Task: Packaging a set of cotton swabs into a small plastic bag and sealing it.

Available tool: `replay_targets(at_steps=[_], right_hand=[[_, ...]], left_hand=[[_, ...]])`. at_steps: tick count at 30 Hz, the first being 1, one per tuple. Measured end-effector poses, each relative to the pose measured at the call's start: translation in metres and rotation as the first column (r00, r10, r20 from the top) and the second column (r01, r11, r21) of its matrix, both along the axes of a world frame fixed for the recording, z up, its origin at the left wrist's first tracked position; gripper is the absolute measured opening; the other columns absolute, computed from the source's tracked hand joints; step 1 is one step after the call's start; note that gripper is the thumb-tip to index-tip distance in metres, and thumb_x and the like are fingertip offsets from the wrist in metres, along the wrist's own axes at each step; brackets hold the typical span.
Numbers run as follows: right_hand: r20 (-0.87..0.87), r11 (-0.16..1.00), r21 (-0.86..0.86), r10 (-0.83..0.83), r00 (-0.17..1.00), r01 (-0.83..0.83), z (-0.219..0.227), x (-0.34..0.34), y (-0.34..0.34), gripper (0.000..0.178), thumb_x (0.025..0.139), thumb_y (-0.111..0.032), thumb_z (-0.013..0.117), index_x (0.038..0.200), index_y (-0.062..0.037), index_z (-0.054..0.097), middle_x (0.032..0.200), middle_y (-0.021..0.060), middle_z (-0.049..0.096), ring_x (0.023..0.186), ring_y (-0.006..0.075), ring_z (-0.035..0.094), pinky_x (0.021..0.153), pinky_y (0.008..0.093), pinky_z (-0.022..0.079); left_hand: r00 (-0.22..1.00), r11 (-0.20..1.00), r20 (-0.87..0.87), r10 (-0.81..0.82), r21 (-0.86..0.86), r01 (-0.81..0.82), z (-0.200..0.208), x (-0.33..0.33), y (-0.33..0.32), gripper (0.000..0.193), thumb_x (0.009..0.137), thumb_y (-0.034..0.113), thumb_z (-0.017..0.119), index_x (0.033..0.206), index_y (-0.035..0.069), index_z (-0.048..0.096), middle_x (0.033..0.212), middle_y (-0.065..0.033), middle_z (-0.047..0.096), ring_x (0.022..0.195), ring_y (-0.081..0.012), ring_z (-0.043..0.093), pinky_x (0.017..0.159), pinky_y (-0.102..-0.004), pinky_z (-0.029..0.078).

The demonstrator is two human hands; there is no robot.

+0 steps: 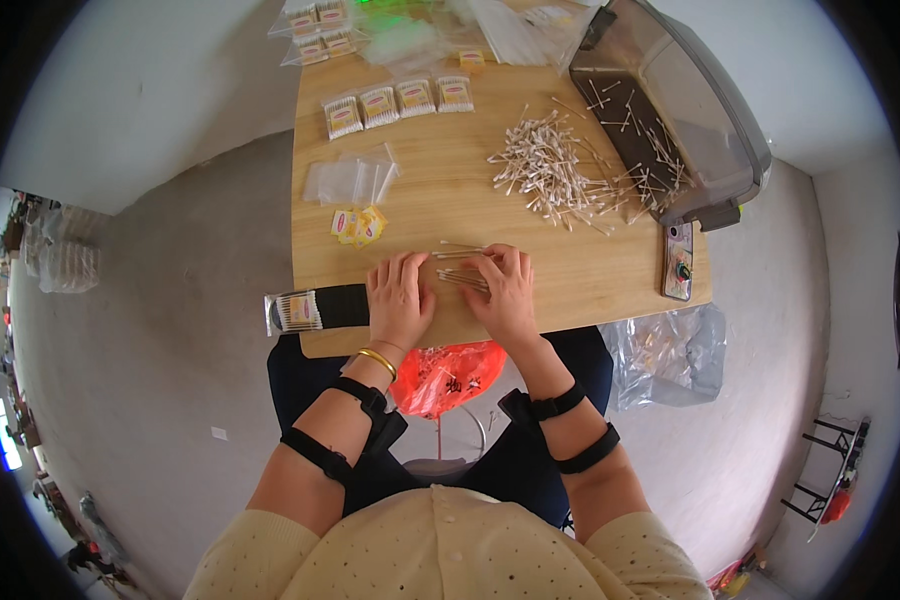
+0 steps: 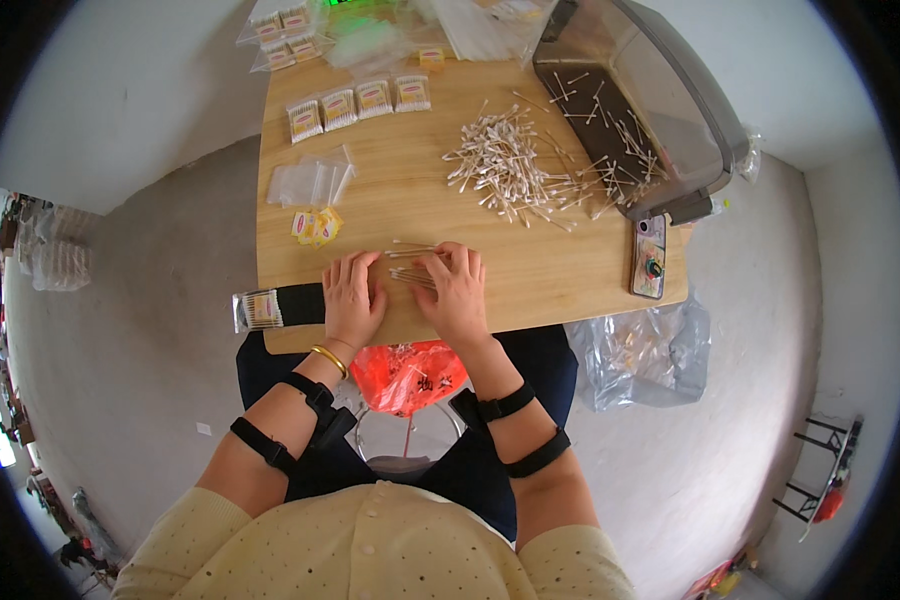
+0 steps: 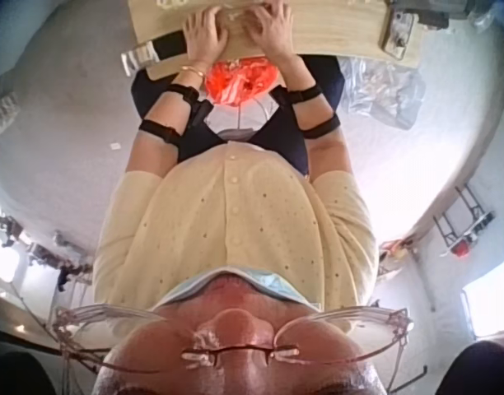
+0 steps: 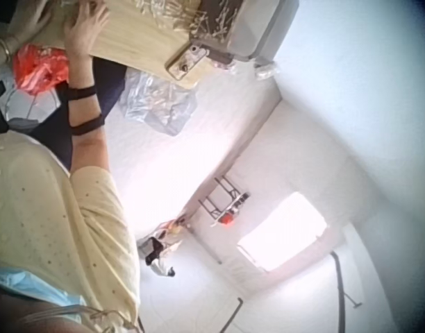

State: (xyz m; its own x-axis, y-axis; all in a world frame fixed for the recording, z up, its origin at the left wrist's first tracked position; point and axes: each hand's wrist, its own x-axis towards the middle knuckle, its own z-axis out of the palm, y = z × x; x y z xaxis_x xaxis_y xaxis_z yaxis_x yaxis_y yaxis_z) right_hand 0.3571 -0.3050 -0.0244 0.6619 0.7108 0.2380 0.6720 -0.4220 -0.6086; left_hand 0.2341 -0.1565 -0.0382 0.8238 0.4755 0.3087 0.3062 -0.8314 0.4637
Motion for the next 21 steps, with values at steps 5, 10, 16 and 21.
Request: replay_targets(at_steps=[5, 10, 16, 21], right_hand=[[0.010, 1.000, 0.014, -0.013, 1.000, 0.013, -0.002, 0.007, 0.008, 0.040, 0.078, -0.015, 0.082, 0.116, -0.0181, 0.071, 0.124, 0.0075, 0.054, 0.117, 0.0327, 0.049, 0.100, 0.0459, 0.042], [0.029, 1.000, 0.012, -0.002, 1.000, 0.002, -0.003, 0.013, 0.015, 0.036, 0.079, -0.014, 0.079, 0.114, -0.0175, 0.071, 0.122, 0.0073, 0.054, 0.116, 0.0329, 0.049, 0.098, 0.0462, 0.043], [0.053, 0.998, 0.034, -0.054, 0.997, 0.052, -0.001, 0.021, 0.016, 0.025, 0.082, -0.012, 0.076, 0.107, -0.0154, 0.071, 0.118, 0.0077, 0.056, 0.114, 0.0333, 0.051, 0.095, 0.0465, 0.044], [0.071, 0.998, 0.042, -0.039, 0.997, 0.036, -0.004, 0.026, 0.016, 0.025, 0.082, -0.010, 0.075, 0.106, -0.0148, 0.070, 0.117, 0.0086, 0.057, 0.110, 0.0341, 0.053, 0.092, 0.0472, 0.044]], left_hand=[[0.999, 1.000, -0.030, 0.010, 0.028, -0.010, 0.001, 0.002, -0.001, 0.050, 0.079, 0.013, 0.068, 0.128, 0.011, 0.059, 0.124, -0.0092, 0.060, 0.115, -0.0311, 0.057, 0.101, -0.0473, 0.041], [0.998, 0.999, -0.050, 0.025, 0.027, -0.024, -0.001, 0.001, 0.000, 0.048, 0.080, 0.015, 0.066, 0.128, 0.011, 0.059, 0.123, -0.0093, 0.060, 0.115, -0.0313, 0.057, 0.103, -0.0475, 0.041], [0.999, 1.000, -0.040, 0.020, 0.023, -0.019, 0.000, 0.002, -0.004, 0.048, 0.081, 0.015, 0.065, 0.128, 0.010, 0.059, 0.124, -0.0096, 0.060, 0.116, -0.0318, 0.057, 0.104, -0.0480, 0.040], [0.998, 1.000, -0.062, -0.016, 0.009, 0.016, -0.001, 0.000, -0.002, 0.050, 0.085, 0.016, 0.064, 0.134, 0.012, 0.058, 0.132, -0.0096, 0.059, 0.120, -0.0313, 0.056, 0.106, -0.0479, 0.039]])
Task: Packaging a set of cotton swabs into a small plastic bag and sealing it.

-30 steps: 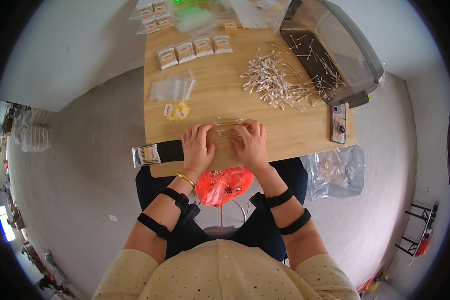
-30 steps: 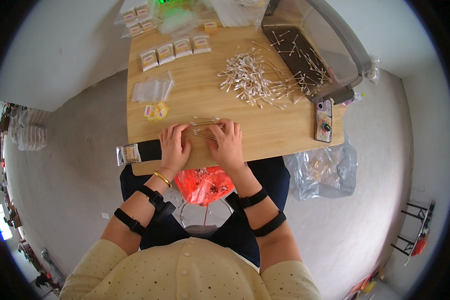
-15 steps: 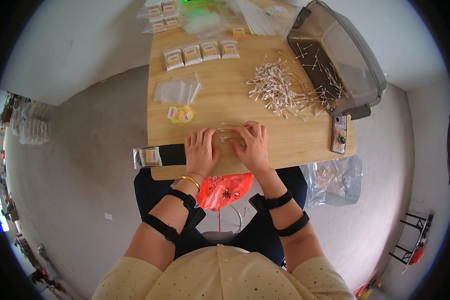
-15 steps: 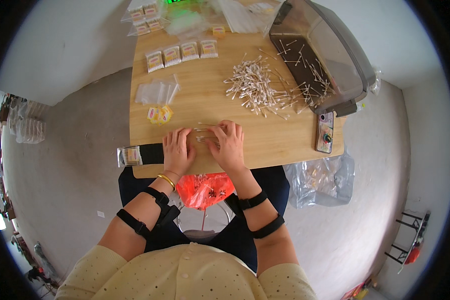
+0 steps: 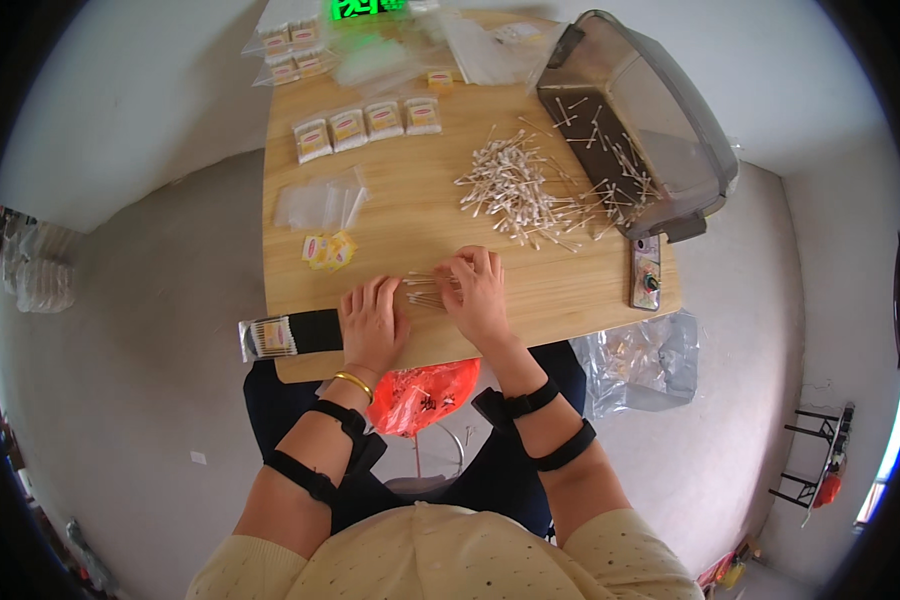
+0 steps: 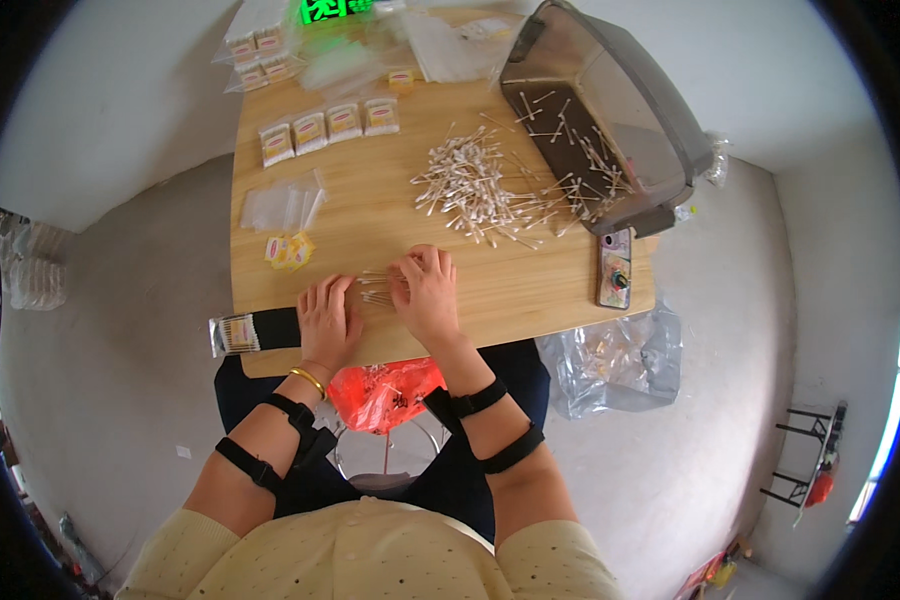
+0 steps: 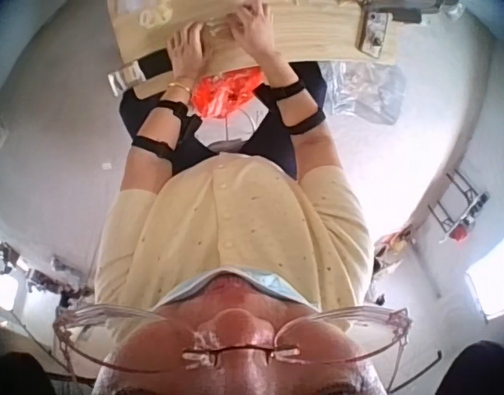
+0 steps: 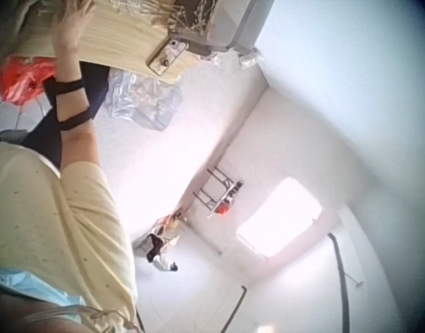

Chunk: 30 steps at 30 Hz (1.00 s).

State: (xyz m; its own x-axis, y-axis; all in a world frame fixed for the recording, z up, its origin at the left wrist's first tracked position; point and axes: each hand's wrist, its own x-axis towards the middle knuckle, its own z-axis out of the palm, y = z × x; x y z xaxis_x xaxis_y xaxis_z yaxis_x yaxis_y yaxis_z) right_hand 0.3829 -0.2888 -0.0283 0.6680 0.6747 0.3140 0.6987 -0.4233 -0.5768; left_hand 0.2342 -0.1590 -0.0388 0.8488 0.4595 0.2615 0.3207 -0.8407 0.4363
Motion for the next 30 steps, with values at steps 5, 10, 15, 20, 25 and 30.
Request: replay_targets(at_steps=[5, 10, 15, 20, 25, 30], right_hand=[[0.099, 0.955, 0.015, -0.296, 0.950, 0.296, -0.001, 0.062, -0.041, 0.026, 0.081, -0.012, 0.076, 0.106, -0.0149, 0.070, 0.116, 0.0109, 0.057, 0.111, 0.0355, 0.053, 0.094, 0.0488, 0.044], [0.124, 0.853, -0.143, -0.487, 0.864, 0.501, 0.002, 0.108, -0.071, 0.021, 0.082, -0.014, 0.076, 0.102, -0.0167, 0.071, 0.112, 0.0118, 0.059, 0.112, 0.0357, 0.051, 0.098, 0.0491, 0.043], [0.130, 0.856, -0.167, -0.473, 0.872, 0.489, 0.001, 0.114, -0.076, 0.014, 0.083, -0.015, 0.077, 0.096, -0.0155, 0.073, 0.114, 0.0105, 0.059, 0.111, 0.0350, 0.052, 0.098, 0.0485, 0.043], [0.138, 0.844, -0.179, -0.487, 0.862, 0.505, 0.001, 0.097, -0.093, 0.012, 0.084, -0.015, 0.077, 0.095, -0.0156, 0.073, 0.110, 0.0094, 0.061, 0.108, 0.0349, 0.054, 0.096, 0.0477, 0.044], [0.166, 0.825, -0.089, -0.540, 0.825, 0.558, 0.003, 0.088, -0.097, 0.012, 0.084, -0.013, 0.077, 0.095, -0.0146, 0.072, 0.106, 0.0084, 0.063, 0.104, 0.0346, 0.055, 0.092, 0.0470, 0.044], [0.125, 0.931, 0.007, -0.362, 0.924, 0.364, 0.017, 0.060, -0.061, 0.014, 0.082, -0.011, 0.077, 0.094, -0.0130, 0.070, 0.103, 0.0091, 0.062, 0.102, 0.0340, 0.056, 0.089, 0.0461, 0.045]], left_hand=[[0.992, 0.992, -0.022, -0.122, 0.031, 0.122, 0.014, -0.004, -0.001, 0.062, 0.090, 0.025, 0.065, 0.150, 0.022, 0.051, 0.149, -0.0051, 0.050, 0.135, -0.0286, 0.048, 0.111, -0.0490, 0.034], [0.981, 0.983, -0.150, -0.126, 0.113, 0.144, 0.017, 0.000, -0.004, 0.064, 0.092, 0.036, 0.065, 0.153, 0.021, 0.049, 0.156, -0.0035, 0.044, 0.139, -0.0267, 0.042, 0.112, -0.0496, 0.033], [0.979, 0.984, -0.154, -0.130, 0.104, 0.147, 0.010, 0.002, -0.002, 0.062, 0.093, 0.038, 0.064, 0.150, 0.020, 0.051, 0.154, -0.0032, 0.044, 0.140, -0.0264, 0.042, 0.111, -0.0501, 0.033], [0.984, 0.987, -0.120, -0.132, 0.081, 0.142, 0.012, 0.000, -0.002, 0.057, 0.092, 0.038, 0.064, 0.146, 0.019, 0.054, 0.152, -0.0032, 0.047, 0.139, -0.0264, 0.043, 0.111, -0.0503, 0.033], [0.985, 0.985, -0.092, -0.146, 0.077, 0.153, 0.012, 0.001, -0.001, 0.058, 0.092, 0.038, 0.065, 0.145, 0.018, 0.055, 0.150, -0.0027, 0.051, 0.138, -0.0262, 0.045, 0.110, -0.0499, 0.034], [0.981, 0.981, -0.101, -0.163, 0.091, 0.172, 0.011, -0.002, 0.000, 0.060, 0.092, 0.040, 0.064, 0.146, 0.016, 0.054, 0.150, -0.0018, 0.051, 0.138, -0.0248, 0.045, 0.111, -0.0490, 0.033]])
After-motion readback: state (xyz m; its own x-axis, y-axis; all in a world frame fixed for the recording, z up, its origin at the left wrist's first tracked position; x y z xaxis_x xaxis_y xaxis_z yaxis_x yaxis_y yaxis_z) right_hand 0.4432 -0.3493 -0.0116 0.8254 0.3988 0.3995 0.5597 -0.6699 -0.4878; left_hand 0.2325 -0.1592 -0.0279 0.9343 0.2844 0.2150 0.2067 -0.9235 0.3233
